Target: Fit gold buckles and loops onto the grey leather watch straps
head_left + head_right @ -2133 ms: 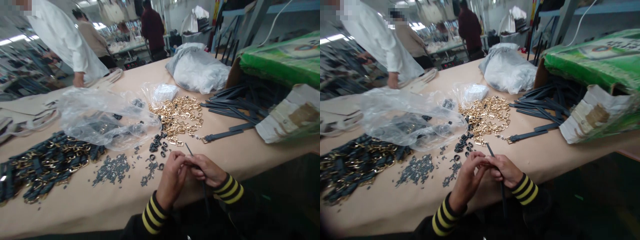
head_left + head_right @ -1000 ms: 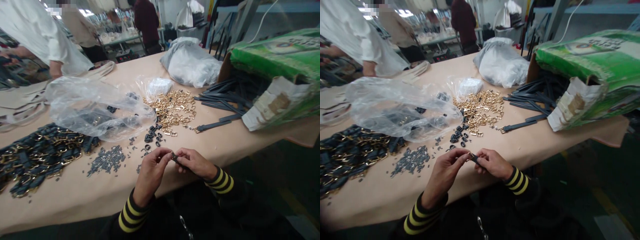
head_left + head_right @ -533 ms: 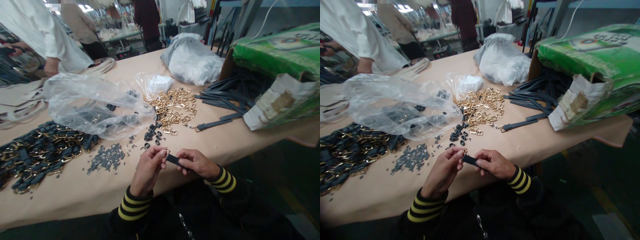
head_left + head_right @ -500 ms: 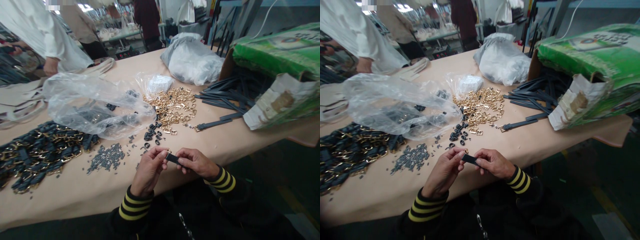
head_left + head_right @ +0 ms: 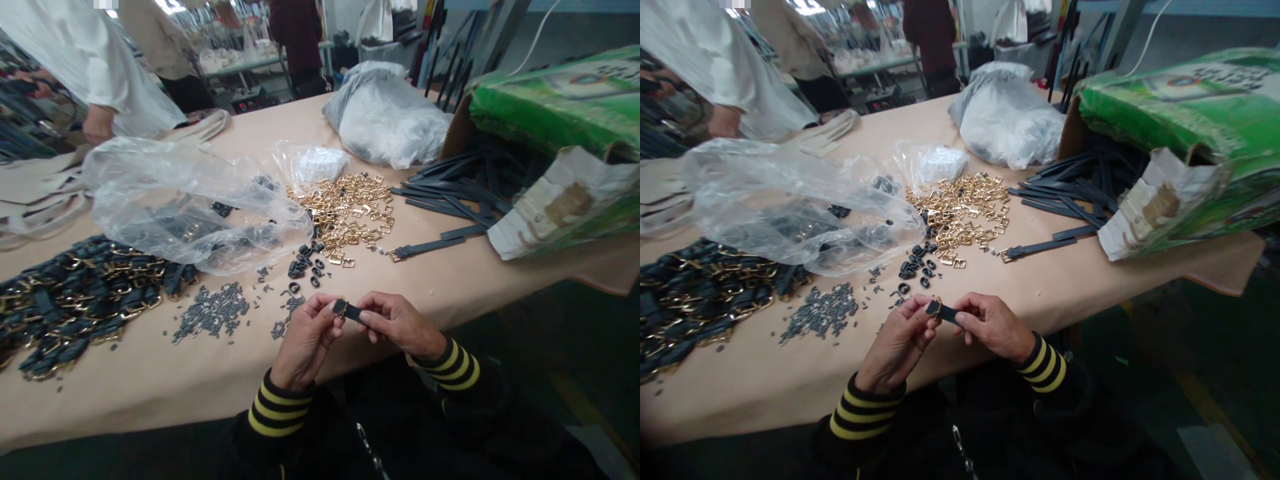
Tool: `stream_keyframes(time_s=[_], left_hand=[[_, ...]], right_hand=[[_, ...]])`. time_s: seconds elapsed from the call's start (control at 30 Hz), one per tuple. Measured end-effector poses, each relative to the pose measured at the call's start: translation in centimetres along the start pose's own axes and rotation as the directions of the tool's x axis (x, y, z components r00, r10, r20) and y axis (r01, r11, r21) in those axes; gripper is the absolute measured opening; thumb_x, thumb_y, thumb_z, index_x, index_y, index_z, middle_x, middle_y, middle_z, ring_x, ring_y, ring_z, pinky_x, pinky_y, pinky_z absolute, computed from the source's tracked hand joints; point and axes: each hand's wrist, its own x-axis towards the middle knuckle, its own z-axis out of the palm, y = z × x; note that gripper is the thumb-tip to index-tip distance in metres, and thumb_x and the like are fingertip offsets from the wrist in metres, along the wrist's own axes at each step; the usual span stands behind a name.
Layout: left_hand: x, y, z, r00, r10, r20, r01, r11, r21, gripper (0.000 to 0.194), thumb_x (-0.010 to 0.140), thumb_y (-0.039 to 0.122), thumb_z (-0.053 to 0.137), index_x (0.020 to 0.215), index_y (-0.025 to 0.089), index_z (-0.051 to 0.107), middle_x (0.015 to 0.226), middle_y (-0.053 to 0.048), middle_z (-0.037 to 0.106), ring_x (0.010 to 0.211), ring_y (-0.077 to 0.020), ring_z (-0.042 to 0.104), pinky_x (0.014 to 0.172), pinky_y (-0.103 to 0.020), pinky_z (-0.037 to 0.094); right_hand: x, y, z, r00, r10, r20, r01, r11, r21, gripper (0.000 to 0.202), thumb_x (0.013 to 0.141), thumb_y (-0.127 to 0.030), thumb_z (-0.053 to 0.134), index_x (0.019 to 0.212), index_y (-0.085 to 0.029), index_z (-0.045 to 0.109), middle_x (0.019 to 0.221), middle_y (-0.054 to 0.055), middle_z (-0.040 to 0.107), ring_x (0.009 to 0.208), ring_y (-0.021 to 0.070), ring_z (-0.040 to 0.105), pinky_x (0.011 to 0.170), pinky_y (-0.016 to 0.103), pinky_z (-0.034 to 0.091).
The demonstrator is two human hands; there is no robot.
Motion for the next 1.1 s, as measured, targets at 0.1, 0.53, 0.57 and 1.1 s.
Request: stream_keyframes(time_s=[0.1,0.53,0.57,1.1], left_hand=[[0.1,-1.1,0.3,0.998,-0.031,0.048,0.031,1.000,0.000,0.015,0.070,0.019,0.066,0.074,0.010,0.055,0.060,0.001,0.055,0.050,-0.0025,0.051,0.045,-0.008,0.044],[-0.3,-2.2,0.5,0.992,0.107,0.066,-0.120,0.962,0.244,0.010,0.075,0.019,0.059,0.083,0.014,0.057,0.077,0.000,0.057,0.073,-0.0104,0.057,0.067,-0.021,0.048],[-0.4,-2.1,0.5,0.992,0.101,0.081,-0.118,0.964,0.238,0.010,0.076,0.020,0.058,0.085,0.014,0.059,0.080,-0.002,0.058,0.076,-0.0114,0.056,0.071,-0.022,0.048],[0.1,-3.2,0.7,0.954,0.253,-0.162,-0.243,0.967,0.082,0.012,0.074,0.024,0.059,0.077,0.013,0.060,0.074,0.000,0.059,0.066,-0.0086,0.053,0.059,-0.018,0.045]], right_hand=[[0.0,-0.4,0.8,0.998,-0.036,-0.045,0.035,0.999,-0.017,0.013,0.082,-0.025,0.050,0.089,-0.015,0.050,0.071,0.001,0.060,0.051,0.0065,0.052,0.049,0.019,0.042],[-0.3,-1.2,1.0,0.973,-0.193,-0.126,0.113,0.875,-0.471,0.007,0.082,-0.023,0.051,0.081,-0.017,0.055,0.068,-0.002,0.058,0.060,0.0095,0.054,0.060,0.020,0.042],[-0.3,-1.3,1.0,0.973,-0.197,-0.122,0.115,0.867,-0.485,0.007,0.081,-0.023,0.051,0.081,-0.017,0.055,0.068,-0.001,0.058,0.061,0.0098,0.054,0.061,0.021,0.042],[-0.1,-1.7,1.1,0.975,-0.187,-0.118,0.089,0.818,-0.568,0.005,0.078,-0.018,0.050,0.078,-0.018,0.055,0.069,-0.001,0.058,0.064,0.0105,0.054,0.063,0.021,0.040]])
